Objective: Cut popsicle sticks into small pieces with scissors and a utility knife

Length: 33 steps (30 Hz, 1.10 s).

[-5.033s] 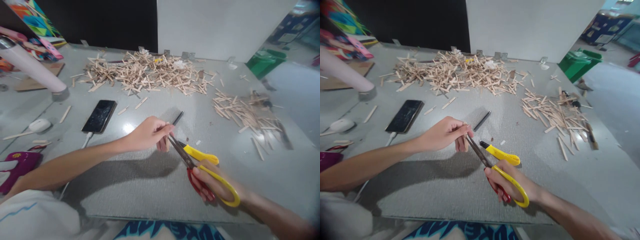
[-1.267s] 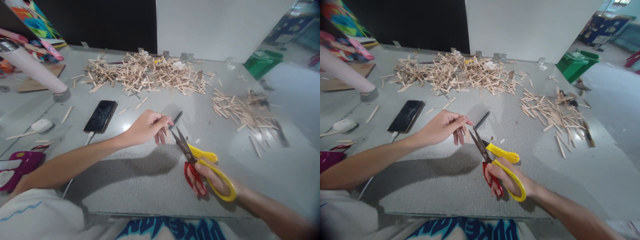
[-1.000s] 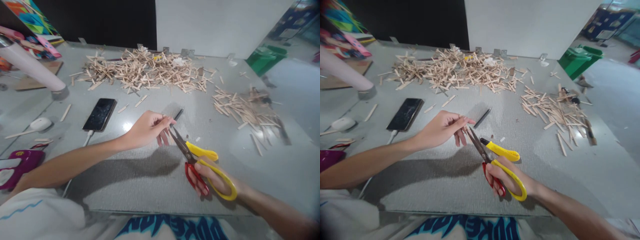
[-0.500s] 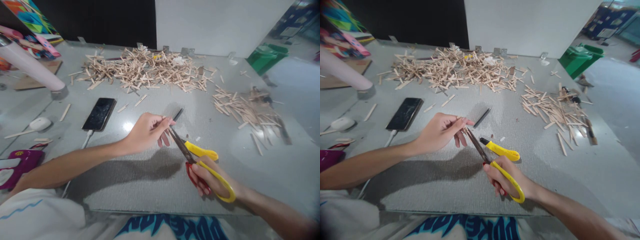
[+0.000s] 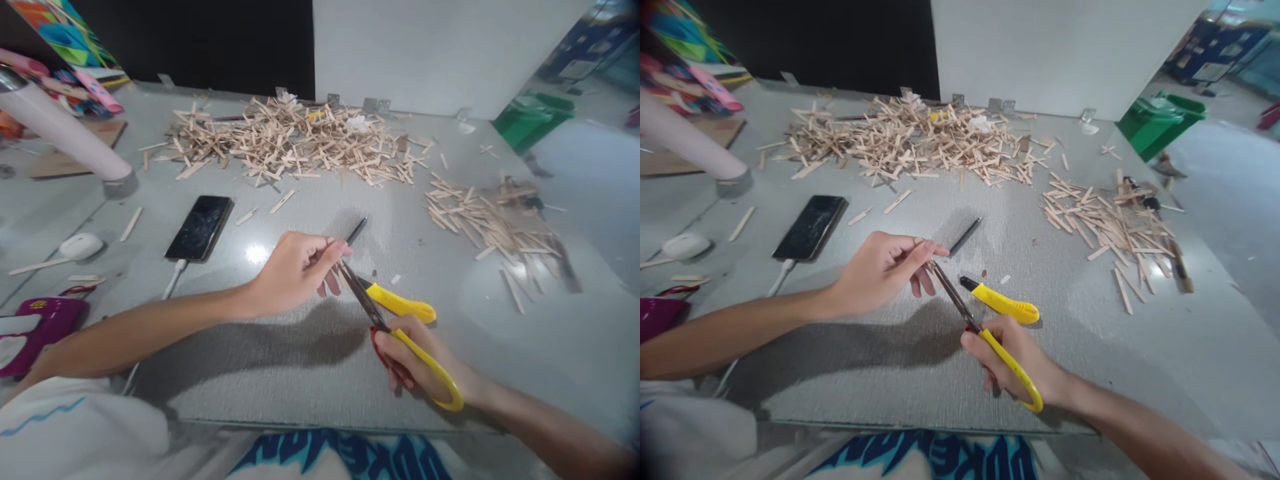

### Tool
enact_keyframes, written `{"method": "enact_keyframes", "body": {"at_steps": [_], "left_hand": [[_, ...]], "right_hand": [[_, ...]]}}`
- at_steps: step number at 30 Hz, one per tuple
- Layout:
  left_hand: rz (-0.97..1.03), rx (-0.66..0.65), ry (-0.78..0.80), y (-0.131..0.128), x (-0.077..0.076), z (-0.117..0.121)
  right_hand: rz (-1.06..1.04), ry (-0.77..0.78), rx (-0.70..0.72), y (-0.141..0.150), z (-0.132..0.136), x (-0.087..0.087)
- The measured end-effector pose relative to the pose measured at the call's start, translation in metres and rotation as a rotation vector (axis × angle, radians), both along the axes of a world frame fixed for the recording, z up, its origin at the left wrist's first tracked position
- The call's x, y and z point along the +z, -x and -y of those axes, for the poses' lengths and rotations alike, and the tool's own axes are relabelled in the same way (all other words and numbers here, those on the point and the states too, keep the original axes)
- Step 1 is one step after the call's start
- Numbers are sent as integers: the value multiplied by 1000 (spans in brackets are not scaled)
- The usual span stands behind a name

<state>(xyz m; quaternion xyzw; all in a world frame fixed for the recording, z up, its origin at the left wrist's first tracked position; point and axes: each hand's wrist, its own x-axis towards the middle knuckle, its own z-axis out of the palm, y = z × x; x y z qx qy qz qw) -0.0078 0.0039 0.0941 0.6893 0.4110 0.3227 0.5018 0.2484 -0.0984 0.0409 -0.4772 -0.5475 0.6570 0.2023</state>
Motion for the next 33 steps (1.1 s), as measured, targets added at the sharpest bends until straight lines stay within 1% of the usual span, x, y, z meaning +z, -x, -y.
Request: {"method": "enact_keyframes", "body": {"at_steps": [8,12,16,19,21,23,24,26,29,31,33], "left_hand": [[11,17,-1,-2,-1,2],[23,13,2,-2,-2,1],[33,-35,-7,-1,-4,-2],[-4,-73,-107,2,-5,-5],[-48,-94,-209,5,-5,-8],[-72,-106,-260,7,-5,-10],[-70,-110,-244,7,-4,-10],[-37,-105,-136,7,-2,-11],[33,-78,63,3,-2,-10],[59,-58,116,1,-3,-10],[63,-44,117,-1,-5,-9]], "right_hand": [[24,-40,4,0,0,-6],[44,-25,-5,2,0,-4],[77,-48,-21,3,1,2],[83,-59,-5,1,1,7],[76,-18,27,-1,0,10],[66,44,57,-3,-1,12],[52,75,63,-4,-2,12],[36,129,63,-5,-5,12],[58,109,17,-3,-7,11],[79,79,-12,0,-8,11],[79,87,-18,3,-6,10]]}}
